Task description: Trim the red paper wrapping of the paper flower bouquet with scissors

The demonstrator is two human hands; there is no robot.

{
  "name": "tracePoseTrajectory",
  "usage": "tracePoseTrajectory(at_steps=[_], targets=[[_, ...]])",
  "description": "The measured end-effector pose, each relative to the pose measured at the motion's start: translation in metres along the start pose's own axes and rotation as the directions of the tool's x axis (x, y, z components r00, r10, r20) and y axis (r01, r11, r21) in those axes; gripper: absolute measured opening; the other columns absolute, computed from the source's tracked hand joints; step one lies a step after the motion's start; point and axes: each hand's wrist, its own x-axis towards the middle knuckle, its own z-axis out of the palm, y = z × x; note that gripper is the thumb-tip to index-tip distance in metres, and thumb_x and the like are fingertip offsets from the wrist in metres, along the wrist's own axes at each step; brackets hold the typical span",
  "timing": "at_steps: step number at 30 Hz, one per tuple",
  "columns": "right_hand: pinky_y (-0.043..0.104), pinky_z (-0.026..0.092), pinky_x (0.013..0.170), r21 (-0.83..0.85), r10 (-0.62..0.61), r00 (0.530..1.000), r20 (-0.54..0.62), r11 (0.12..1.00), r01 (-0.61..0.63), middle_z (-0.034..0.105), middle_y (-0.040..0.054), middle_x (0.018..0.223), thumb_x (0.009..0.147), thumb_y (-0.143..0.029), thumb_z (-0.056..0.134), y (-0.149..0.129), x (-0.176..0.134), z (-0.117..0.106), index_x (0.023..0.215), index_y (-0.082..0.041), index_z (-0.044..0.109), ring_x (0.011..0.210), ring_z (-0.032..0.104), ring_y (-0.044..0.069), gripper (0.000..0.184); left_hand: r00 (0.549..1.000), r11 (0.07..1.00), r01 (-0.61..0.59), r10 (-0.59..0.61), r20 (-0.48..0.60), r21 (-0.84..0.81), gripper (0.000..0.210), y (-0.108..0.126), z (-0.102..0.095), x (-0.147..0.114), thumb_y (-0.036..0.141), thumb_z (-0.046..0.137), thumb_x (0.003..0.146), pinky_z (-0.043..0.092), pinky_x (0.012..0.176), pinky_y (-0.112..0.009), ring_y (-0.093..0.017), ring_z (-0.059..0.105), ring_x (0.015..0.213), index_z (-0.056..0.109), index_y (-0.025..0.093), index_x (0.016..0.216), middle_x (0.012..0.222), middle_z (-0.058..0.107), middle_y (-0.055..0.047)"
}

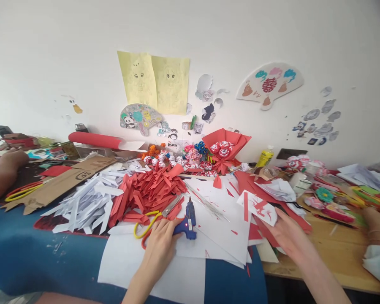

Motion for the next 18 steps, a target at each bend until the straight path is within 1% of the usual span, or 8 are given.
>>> tracePoseTrajectory(at_steps=[3,5,7,10,11,13,15,18], targets=[[0.036,0.058,0.08,0.113,0.101,0.993,-0.064,0.989,-0.093,0.07,0.0052,0.101,0.076,-0.041,0.071,-0.007,-0.001,0.004,0.092,-0.022,0.062,0.095,0.067,0.022,0.026,0.998,0.999,-0.012,0.01,-0.066,-0.03,0.027,-0.003,0.009,-0.005,0.025,0.055,0.092,0.046,0.079,-0.034,-0.021,0.06,0.089,0.055,0.022,0.119,0.097,0.067,-0.005],[0.028,0.057,0.071,0.026,-0.065,0.989,-0.129,0.997,0.069,0.068,-0.0001,0.085,0.079,-0.042,0.069,-0.004,-0.006,0.007,0.085,-0.024,0.057,0.08,0.066,0.017,0.022,0.995,0.998,-0.003,-0.003,-0.1,-0.062,0.029,-0.004,0.013,-0.009,0.025,0.056,0.092,0.045,0.081,-0.033,-0.021,0.06,0.092,0.053,0.023,0.121,0.101,0.067,-0.005],[0.024,0.054,0.061,-0.254,-0.266,0.955,-0.134,0.94,0.227,0.065,-0.0022,0.076,0.084,-0.044,0.063,0.003,-0.016,0.009,0.082,-0.025,0.051,0.066,0.062,0.013,0.022,0.989,0.995,0.023,-0.038,-0.141,-0.101,0.029,-0.003,0.017,-0.014,0.025,0.057,0.092,0.045,0.081,-0.032,-0.02,0.06,0.092,0.053,0.023,0.121,0.102,0.067,-0.004],[0.03,0.057,0.074,-0.653,-0.381,0.91,0.165,0.649,0.39,0.072,0.004,0.099,0.092,-0.038,0.051,0.021,-0.037,0.012,0.083,-0.025,0.049,0.079,0.068,0.017,0.016,0.976,0.989,0.03,-0.06,-0.211,-0.142,0.028,0.001,0.022,-0.017,0.022,0.058,0.091,0.046,0.079,-0.031,-0.019,0.059,0.09,0.054,0.021,0.119,0.1,0.067,-0.005],[0.035,0.055,0.088,-0.684,-0.334,0.876,0.348,0.549,0.481,0.07,0.0058,0.113,0.093,-0.034,0.049,0.028,-0.045,0.012,0.086,-0.025,0.051,0.097,0.068,0.02,0.011,0.971,0.989,0.019,-0.054,-0.234,-0.146,0.027,0.001,0.023,-0.017,0.021,0.058,0.091,0.046,0.078,-0.031,-0.019,0.059,0.089,0.054,0.02,0.118,0.099,0.067,-0.005],[0.041,0.047,0.105,-0.694,-0.235,0.788,0.569,0.378,0.613,0.064,0.0053,0.128,0.093,-0.028,0.045,0.042,-0.058,0.013,0.102,-0.027,0.057,0.122,0.058,0.023,0.015,0.962,0.989,-0.003,-0.038,-0.269,-0.149,0.027,0.001,0.025,-0.017,0.019,0.059,0.09,0.045,0.078,-0.031,-0.019,0.059,0.088,0.055,0.019,0.116,0.097,0.066,-0.005],[0.039,0.046,0.107,-0.698,-0.131,0.762,0.634,0.326,0.637,0.06,0.0038,0.134,0.094,-0.026,0.041,0.053,-0.067,0.014,0.114,-0.028,0.055,0.128,0.053,0.021,0.025,0.958,0.988,-0.026,-0.019,-0.287,-0.15,0.027,0.001,0.025,-0.016,0.018,0.06,0.089,0.045,0.076,-0.031,-0.019,0.058,0.086,0.056,0.019,0.116,0.095,0.066,-0.005],[0.036,0.046,0.107,-0.728,-0.04,0.802,0.596,0.395,0.56,0.057,0.004,0.138,0.096,-0.026,0.037,0.059,-0.072,0.016,0.12,-0.028,0.051,0.131,0.05,0.019,0.028,0.951,0.988,-0.06,0.013,-0.31,-0.143,0.027,0.0,0.025,-0.015,0.016,0.06,0.088,0.044,0.074,-0.03,-0.018,0.058,0.083,0.057,0.017,0.115,0.092,0.065,-0.005]])
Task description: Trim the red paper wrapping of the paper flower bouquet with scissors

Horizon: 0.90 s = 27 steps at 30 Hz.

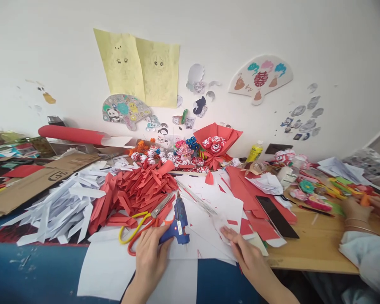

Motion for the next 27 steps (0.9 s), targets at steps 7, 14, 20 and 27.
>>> tracePoseTrajectory(at_steps=[7,14,20,27], targets=[[0.027,0.054,0.076,0.452,0.344,0.924,-0.169,0.86,-0.237,0.07,0.0007,0.087,0.092,-0.044,0.05,0.016,0.016,-0.022,0.079,-0.024,0.051,0.076,0.064,0.015,0.024,0.999,0.999,-0.04,0.041,-0.026,0.016,0.028,0.0,0.002,0.0,0.013,0.061,0.088,0.044,0.076,-0.03,-0.017,0.058,0.083,0.057,0.015,0.115,0.093,0.066,-0.007],[0.026,0.055,0.074,0.912,0.691,0.719,-0.081,0.342,-0.225,0.069,0.0041,0.093,0.064,-0.041,0.082,0.034,0.05,-0.065,0.09,-0.019,0.066,0.085,0.065,0.018,0.037,0.998,0.998,-0.061,0.062,-0.012,0.032,0.029,-0.002,0.003,-0.004,0.013,0.062,0.087,0.043,0.076,-0.031,-0.018,0.058,0.084,0.056,0.015,0.116,0.094,0.067,-0.007],[0.024,0.052,0.068,0.719,0.577,0.65,-0.495,0.691,-0.066,0.068,0.0012,0.085,0.074,-0.044,0.074,0.038,0.065,-0.071,0.089,-0.021,0.068,0.075,0.062,0.014,0.028,0.997,0.995,-0.066,0.068,-0.024,0.074,0.028,-0.001,0.003,-0.004,0.012,0.061,0.088,0.04,0.082,-0.035,-0.018,0.061,0.082,0.056,0.016,0.115,0.093,0.069,-0.006],[0.036,0.054,0.09,-0.109,-0.24,0.856,-0.457,0.971,0.214,0.075,0.0009,0.096,0.086,-0.022,0.061,0.031,0.034,-0.015,0.092,-0.028,0.073,0.094,0.068,0.019,0.015,0.999,0.995,-0.036,0.038,-0.019,0.09,0.027,0.0,0.003,-0.004,0.014,0.058,0.089,0.039,0.084,-0.036,-0.018,0.063,0.083,0.056,0.019,0.116,0.094,0.071,-0.005]])
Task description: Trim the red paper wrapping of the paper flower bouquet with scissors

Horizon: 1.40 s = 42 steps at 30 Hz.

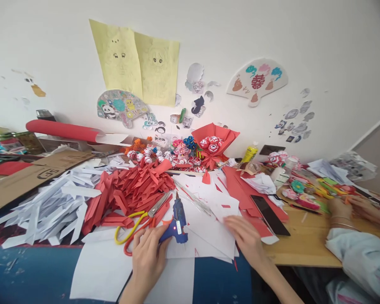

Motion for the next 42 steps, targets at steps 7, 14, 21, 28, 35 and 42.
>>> tracePoseTrajectory(at_steps=[7,14,21,28,35,42], targets=[[0.038,0.055,0.094,-0.06,0.116,0.928,0.354,0.993,-0.101,0.075,0.0015,0.104,0.093,-0.022,0.052,-0.021,-0.005,0.0,0.094,-0.027,0.073,0.104,0.068,0.021,0.022,0.999,1.0,0.002,-0.002,0.034,0.026,0.027,0.001,-0.001,0.001,0.016,0.058,0.09,0.038,0.085,-0.035,-0.018,0.064,0.085,0.056,0.019,0.117,0.095,0.071,-0.006],[0.035,0.055,0.077,-0.039,0.33,0.892,0.31,0.941,-0.335,0.075,0.0037,0.092,0.092,-0.035,0.05,-0.017,0.01,-0.004,0.081,-0.024,0.068,0.087,0.071,0.023,0.024,0.999,0.999,0.01,-0.011,0.03,0.035,0.024,0.003,-0.002,0.001,0.016,0.057,0.09,0.039,0.085,-0.035,-0.017,0.064,0.082,0.057,0.019,0.114,0.093,0.071,-0.004],[0.028,0.051,0.064,0.375,0.672,0.736,-0.08,0.704,-0.603,0.074,0.0063,0.082,0.081,-0.052,0.064,-0.013,0.055,-0.022,0.084,-0.02,0.063,0.071,0.067,0.019,0.032,0.999,0.999,0.011,-0.012,0.034,0.039,0.023,0.003,-0.003,0.001,0.016,0.057,0.09,0.039,0.085,-0.034,-0.017,0.064,0.082,0.057,0.019,0.113,0.093,0.071,-0.004],[0.039,0.051,0.096,-0.108,0.145,0.989,-0.004,0.984,-0.144,0.074,0.0058,0.104,0.091,-0.032,0.053,-0.027,0.039,-0.002,0.096,-0.024,0.068,0.101,0.068,0.024,0.017,1.0,1.0,0.009,-0.01,0.027,0.024,0.023,0.004,-0.003,0.002,0.017,0.058,0.09,0.038,0.083,-0.033,-0.016,0.064,0.079,0.058,0.019,0.113,0.092,0.071,-0.003],[0.04,0.056,0.089,-0.095,0.149,0.909,0.39,0.988,-0.122,0.072,0.0016,0.111,0.096,-0.027,0.041,-0.026,0.01,0.014,0.093,-0.029,0.064,0.104,0.068,0.025,0.022,0.998,0.999,0.002,-0.004,0.066,0.032,0.025,0.004,-0.004,0.001,0.014,0.054,0.091,0.037,0.084,-0.032,-0.016,0.065,0.082,0.058,0.019,0.116,0.097,0.072,-0.004],[0.032,0.055,0.071,0.094,0.375,0.864,0.335,0.899,-0.427,0.072,0.0019,0.084,0.091,-0.041,0.051,-0.011,0.021,0.009,0.084,-0.024,0.061,0.082,0.07,0.023,0.02,0.999,0.999,0.005,-0.007,0.051,0.034,0.025,0.004,-0.003,0.001,0.013,0.055,0.091,0.037,0.085,-0.033,-0.016,0.064,0.083,0.058,0.018,0.115,0.096,0.072,-0.005]])
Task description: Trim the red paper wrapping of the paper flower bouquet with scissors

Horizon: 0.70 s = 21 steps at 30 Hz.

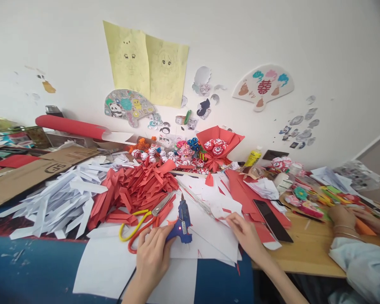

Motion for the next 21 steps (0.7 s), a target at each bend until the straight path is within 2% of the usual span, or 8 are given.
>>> tracePoseTrajectory(at_steps=[3,5,8,10,13,15,17,21], targets=[[0.031,0.054,0.064,0.233,0.167,0.98,-0.111,0.963,-0.138,0.067,0.0026,0.073,0.087,-0.05,0.055,0.008,0.011,-0.014,0.082,-0.021,0.06,0.071,0.067,0.021,0.03,1.0,1.0,-0.007,0.007,-0.003,0.026,0.023,0.0,-0.001,0.001,0.014,0.054,0.091,0.037,0.084,-0.033,-0.016,0.065,0.083,0.058,0.019,0.113,0.096,0.072,-0.004],[0.034,0.056,0.068,0.478,0.307,0.943,-0.131,0.852,-0.212,0.069,0.0047,0.078,0.08,-0.051,0.064,0.009,0.019,-0.026,0.083,-0.021,0.061,0.074,0.068,0.022,0.031,1.0,0.999,-0.008,0.008,-0.007,0.034,0.023,0.001,-0.001,0.002,0.015,0.053,0.092,0.038,0.084,-0.032,-0.016,0.066,0.082,0.058,0.019,0.113,0.096,0.073,-0.004],[0.033,0.057,0.066,0.643,0.412,0.883,-0.226,0.744,-0.183,0.071,0.0045,0.082,0.07,-0.049,0.074,0.003,0.029,-0.043,0.085,-0.021,0.062,0.073,0.069,0.022,0.034,1.0,1.0,-0.003,0.003,-0.005,0.026,0.022,0.001,-0.002,0.002,0.015,0.052,0.092,0.038,0.084,-0.033,-0.016,0.065,0.081,0.058,0.019,0.113,0.096,0.073,-0.005],[0.031,0.056,0.064,0.549,0.358,0.866,-0.35,0.827,-0.121,0.071,0.0031,0.081,0.074,-0.051,0.07,-0.005,0.032,-0.049,0.088,-0.022,0.061,0.071,0.068,0.02,0.033,1.0,1.0,-0.003,0.003,-0.004,0.021,0.022,0.001,-0.001,0.002,0.016,0.052,0.092,0.038,0.084,-0.033,-0.017,0.065,0.082,0.058,0.019,0.113,0.095,0.073,-0.005],[0.032,0.055,0.069,0.13,0.127,0.86,-0.494,0.989,-0.071,0.073,0.0046,0.086,0.086,-0.049,0.058,-0.016,0.027,-0.043,0.091,-0.023,0.06,0.077,0.069,0.021,0.026,1.0,1.0,-0.004,0.004,-0.005,0.018,0.022,0.0,-0.001,0.001,0.015,0.053,0.092,0.037,0.083,-0.032,-0.016,0.064,0.082,0.058,0.018,0.113,0.095,0.072,-0.005],[0.036,0.054,0.08,-0.194,-0.101,0.909,-0.405,0.981,0.022,0.074,0.0066,0.101,0.091,-0.042,0.051,-0.017,0.019,-0.031,0.095,-0.023,0.061,0.091,0.07,0.023,0.022,1.0,1.0,-0.004,0.004,-0.009,0.015,0.023,0.0,-0.002,0.001,0.015,0.054,0.092,0.037,0.083,-0.032,-0.016,0.064,0.083,0.058,0.018,0.114,0.095,0.072,-0.005],[0.04,0.051,0.093,-0.36,-0.283,0.944,-0.17,0.91,0.208,0.071,0.0069,0.114,0.094,-0.034,0.047,-0.011,0.008,-0.016,0.104,-0.023,0.063,0.104,0.067,0.024,0.022,1.0,1.0,-0.006,0.006,-0.009,0.007,0.024,0.0,-0.002,0.001,0.014,0.054,0.091,0.037,0.084,-0.033,-0.016,0.064,0.084,0.058,0.018,0.114,0.095,0.072,-0.005],[0.039,0.054,0.089,-0.41,-0.298,0.954,0.028,0.867,0.283,0.071,0.0078,0.113,0.097,-0.029,0.043,0.008,-0.007,0.004,0.105,-0.023,0.061,0.104,0.068,0.023,0.021,1.0,1.0,-0.013,0.013,-0.005,0.0,0.024,0.001,-0.002,0.0,0.011,0.055,0.09,0.037,0.085,-0.033,-0.017,0.064,0.084,0.058,0.017,0.113,0.096,0.072,-0.005]])
